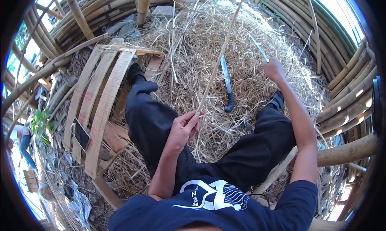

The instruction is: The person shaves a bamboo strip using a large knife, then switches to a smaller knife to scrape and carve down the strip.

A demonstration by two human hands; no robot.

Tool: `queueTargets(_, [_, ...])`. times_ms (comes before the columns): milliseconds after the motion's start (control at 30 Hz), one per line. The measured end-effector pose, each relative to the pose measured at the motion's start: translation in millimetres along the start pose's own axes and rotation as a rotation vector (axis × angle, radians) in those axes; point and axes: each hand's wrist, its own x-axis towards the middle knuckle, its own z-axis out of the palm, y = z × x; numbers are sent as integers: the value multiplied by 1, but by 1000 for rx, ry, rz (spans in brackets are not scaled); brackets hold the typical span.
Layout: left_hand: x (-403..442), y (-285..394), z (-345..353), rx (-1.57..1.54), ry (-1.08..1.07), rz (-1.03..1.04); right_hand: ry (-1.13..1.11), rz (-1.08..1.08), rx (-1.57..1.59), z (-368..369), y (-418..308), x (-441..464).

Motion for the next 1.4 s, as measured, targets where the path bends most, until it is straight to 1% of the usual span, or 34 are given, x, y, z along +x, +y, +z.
queueTargets(33, [-1,1,1,-9,-2,-1,-16,77,150,0,-3,-12])
queueTargets(67, [-1,4,2,-4,-29,2,-11,79,145,-2,-6,-14])
queueTargets(133, [-3,4,3,8,-60,-11,-216,94,218,-1,-13,-21])
queueTargets(167, [-4,2,3,14,-54,-19,-224,98,225,-1,-20,-24])
queueTargets(233, [-1,-1,3,21,-61,13,-378,188,670,-9,-41,-27])
queueTargets(267, [0,-1,2,29,-56,12,-417,159,839,-14,-53,-35])
queueTargets(300, [1,-2,2,33,-62,11,-411,162,842,-19,-62,-39])
queueTargets(367, [4,-7,2,69,-32,-2,-439,60,922,-24,-77,-45])
queueTargets(400, [6,-8,2,77,-39,-3,-430,64,929,-22,-82,-46])
queueTargets(467, [6,-10,4,88,-57,-11,-406,34,824,-11,-88,-47])
queueTargets(567, [5,-9,9,88,-91,-45,-441,11,868,3,-91,-49])
queueTargets(600, [4,-8,10,75,-103,-44,-374,12,951,9,-95,-50])
queueTargets(633, [4,-7,10,89,-107,-45,-365,14,963,10,-94,-49])
queueTargets(700, [3,-4,10,154,-87,-32,-538,51,1153,7,-93,-49])
queueTargets(733, [3,-3,12,162,-89,-32,-550,83,1189,3,-96,-50])
queueTargets(800, [5,0,15,358,-12,18,-539,81,1186,0,-95,-51])
queueTargets(833, [5,4,19,364,-12,20,-531,81,1175,-1,-95,-51])
queueTargets(900, [4,12,31,514,148,60,-525,76,1155,3,-91,-50])
queueTargets(933, [4,13,34,517,150,62,-522,74,1131,4,-90,-49])
queueTargets(1000, [7,16,40,660,167,113,-507,55,1151,7,-90,-51])
queueTargets(1033, [10,14,41,662,172,114,-495,41,1167,7,-91,-53])
queueTargets(1100, [18,10,40,771,178,225,-499,42,1159,7,-96,-58])
queueTargets(1167, [26,17,44,757,167,197,-501,39,1153,6,-100,-63])
queueTargets(1233, [33,26,50,742,153,177,-614,19,1294,4,-103,-66])
queueTargets(1267, [36,30,54,710,168,158,-636,39,1351,2,-106,-66])
queueTargets(1400, [42,30,57,635,202,137,-669,59,1352,8,-110,-71])
